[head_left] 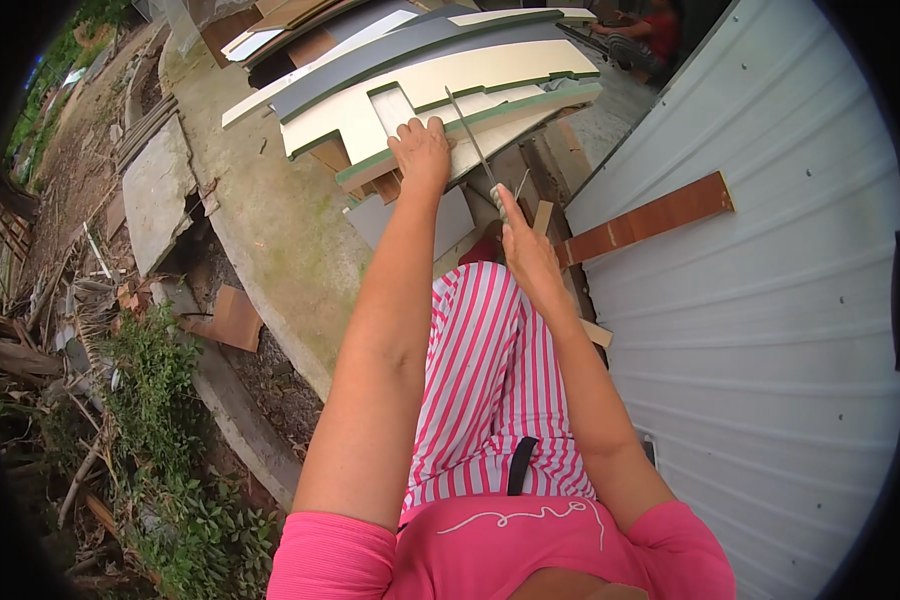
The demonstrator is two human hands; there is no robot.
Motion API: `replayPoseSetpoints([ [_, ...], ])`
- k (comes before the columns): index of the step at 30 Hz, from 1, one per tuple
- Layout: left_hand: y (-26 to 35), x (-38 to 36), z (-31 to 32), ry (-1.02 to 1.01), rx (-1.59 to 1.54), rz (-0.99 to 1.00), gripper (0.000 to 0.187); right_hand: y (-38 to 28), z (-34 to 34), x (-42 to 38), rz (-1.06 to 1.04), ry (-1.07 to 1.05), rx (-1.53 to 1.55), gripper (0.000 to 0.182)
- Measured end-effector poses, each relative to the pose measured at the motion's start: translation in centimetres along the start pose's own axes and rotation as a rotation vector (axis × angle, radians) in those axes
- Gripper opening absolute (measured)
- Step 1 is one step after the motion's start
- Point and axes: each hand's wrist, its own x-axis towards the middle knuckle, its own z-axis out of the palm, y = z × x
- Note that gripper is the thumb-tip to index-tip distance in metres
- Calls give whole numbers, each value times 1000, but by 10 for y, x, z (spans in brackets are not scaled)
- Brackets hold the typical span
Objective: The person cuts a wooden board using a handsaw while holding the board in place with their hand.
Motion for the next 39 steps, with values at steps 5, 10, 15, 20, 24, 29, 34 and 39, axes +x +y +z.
replayPoseSetpoints([
  [5,-3,2,4,-4,-17,10,23,1,-6,-25,13,-3,-12,57],
  [10,-3,5,9,53,5,6,18,-7,-9,8,-5,-7,-16,57],
  [15,-5,5,12,46,40,7,16,-13,5,68,-77,32,-24,58],
  [20,-2,3,6,36,3,8,16,-17,6,72,-44,22,-60,57],
  [24,-4,4,10,20,25,-13,17,-9,6,38,-55,15,17,56],
  [29,-4,3,11,32,19,-4,21,-1,-2,-22,57,-47,29,58],
  [34,-6,2,11,47,28,13,24,5,-3,-41,-32,50,75,57],
  [39,-8,5,14,44,47,30,27,2,-8,-15,20,-22,34,56],
])
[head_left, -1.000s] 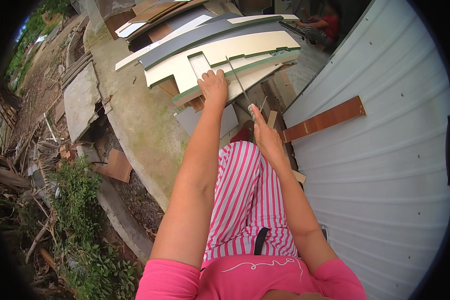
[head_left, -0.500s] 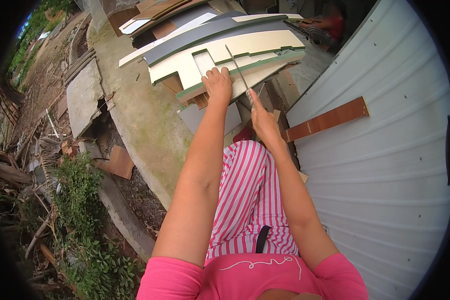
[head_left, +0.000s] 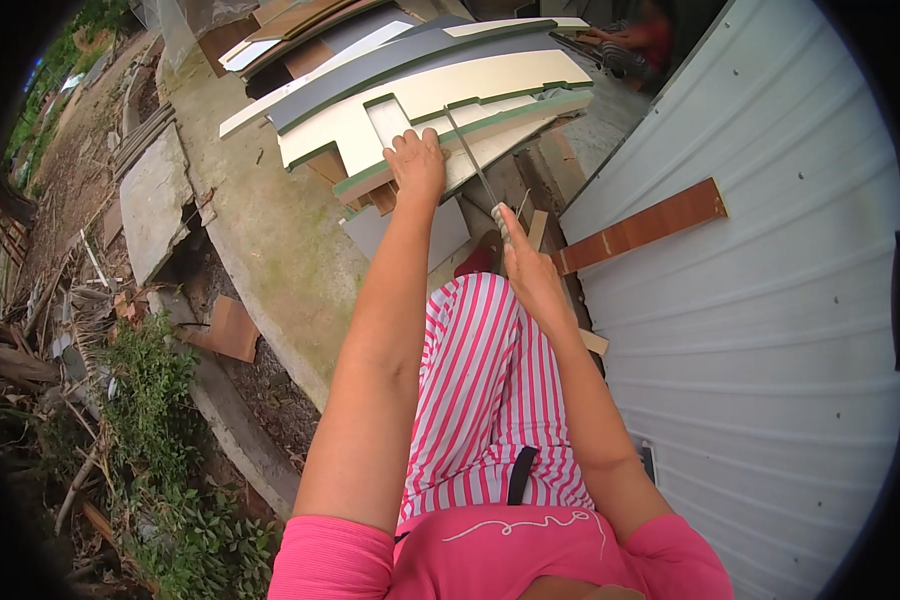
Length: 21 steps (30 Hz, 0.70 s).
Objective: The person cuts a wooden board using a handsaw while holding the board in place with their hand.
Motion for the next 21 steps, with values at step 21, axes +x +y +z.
replayPoseSetpoints([
  [21,2,0,-6,-47,-35,-31,29,-3,2,-15,4,-9,-15,55],
])
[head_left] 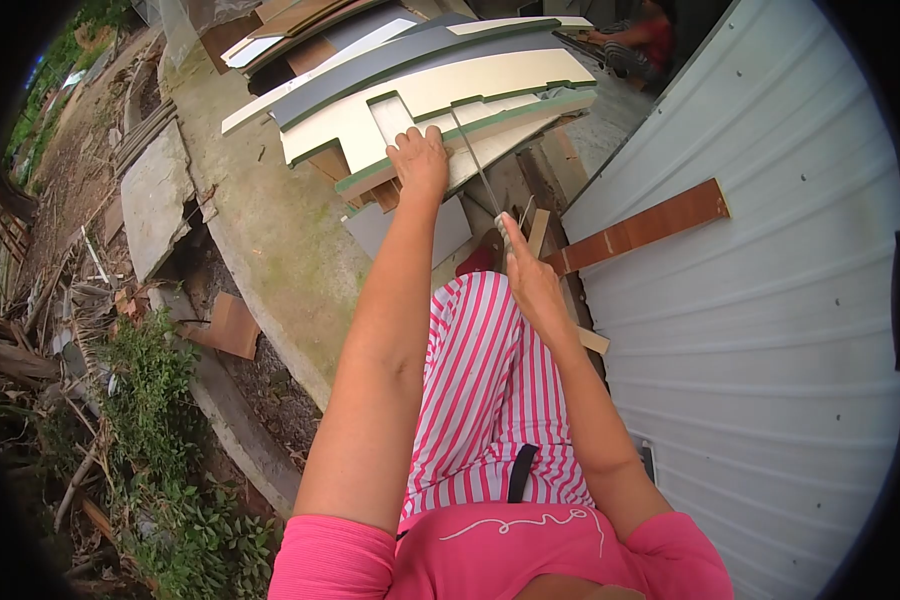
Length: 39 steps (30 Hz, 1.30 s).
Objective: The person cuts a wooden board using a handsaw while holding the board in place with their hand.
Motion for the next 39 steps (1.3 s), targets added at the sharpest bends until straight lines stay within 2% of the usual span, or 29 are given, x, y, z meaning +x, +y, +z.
replayPoseSetpoints([
  [5,-1,-1,2,-4,15,6,30,8,-2,-21,16,11,47,55],
  [8,-1,3,3,10,33,-6,30,3,-5,-15,-4,-9,27,54],
  [10,-1,5,7,21,41,-20,30,-2,-10,-11,53,-72,-15,54],
  [14,-4,5,10,30,63,-17,29,1,-16,-4,35,-28,68,53],
  [18,-5,2,4,10,57,25,25,-7,-16,23,17,-58,35,54],
  [20,-5,0,1,16,36,29,24,-9,-6,44,-44,0,21,55],
  [27,-4,0,-2,-3,30,24,26,-30,-1,103,-52,34,-22,53],
  [31,-3,1,-1,12,22,13,25,-23,4,92,-72,49,-10,57],
  [34,-3,1,0,-40,52,3,27,-13,4,58,-40,23,27,57],
  [37,-3,0,2,26,38,24,28,-5,0,17,0,-42,6,57],
  [39,-3,1,0,-14,62,14,28,8,6,4,-62,41,49,55],
])
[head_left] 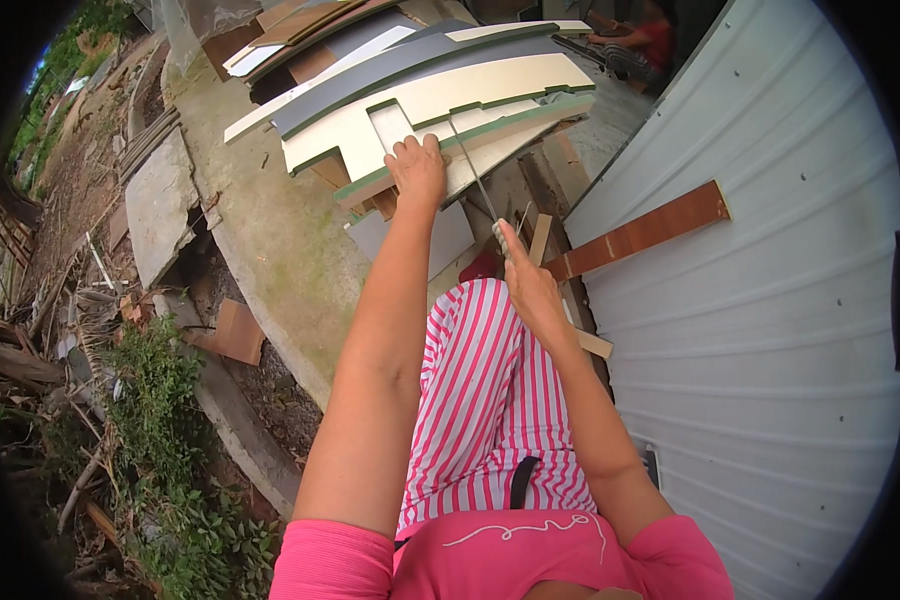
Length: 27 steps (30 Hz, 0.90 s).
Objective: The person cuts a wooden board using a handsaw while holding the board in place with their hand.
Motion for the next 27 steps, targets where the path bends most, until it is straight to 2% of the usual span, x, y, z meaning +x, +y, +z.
replayPoseSetpoints([
  [4,0,1,1,9,-25,-3,29,-6,-12,4,115,-82,-23,56],
  [6,-1,-1,2,41,-4,18,24,-4,-9,23,29,-45,-35,57],
  [15,1,-2,-5,21,-44,8,17,-31,4,111,37,-32,-97,52],
  [21,5,-3,-8,6,-35,-42,14,-27,9,101,25,-7,-71,53],
  [24,1,-3,-5,35,-66,2,21,-20,6,72,37,-34,-76,54],
  [27,4,-4,-10,8,-70,-24,15,-14,3,30,48,-45,-89,55],
])
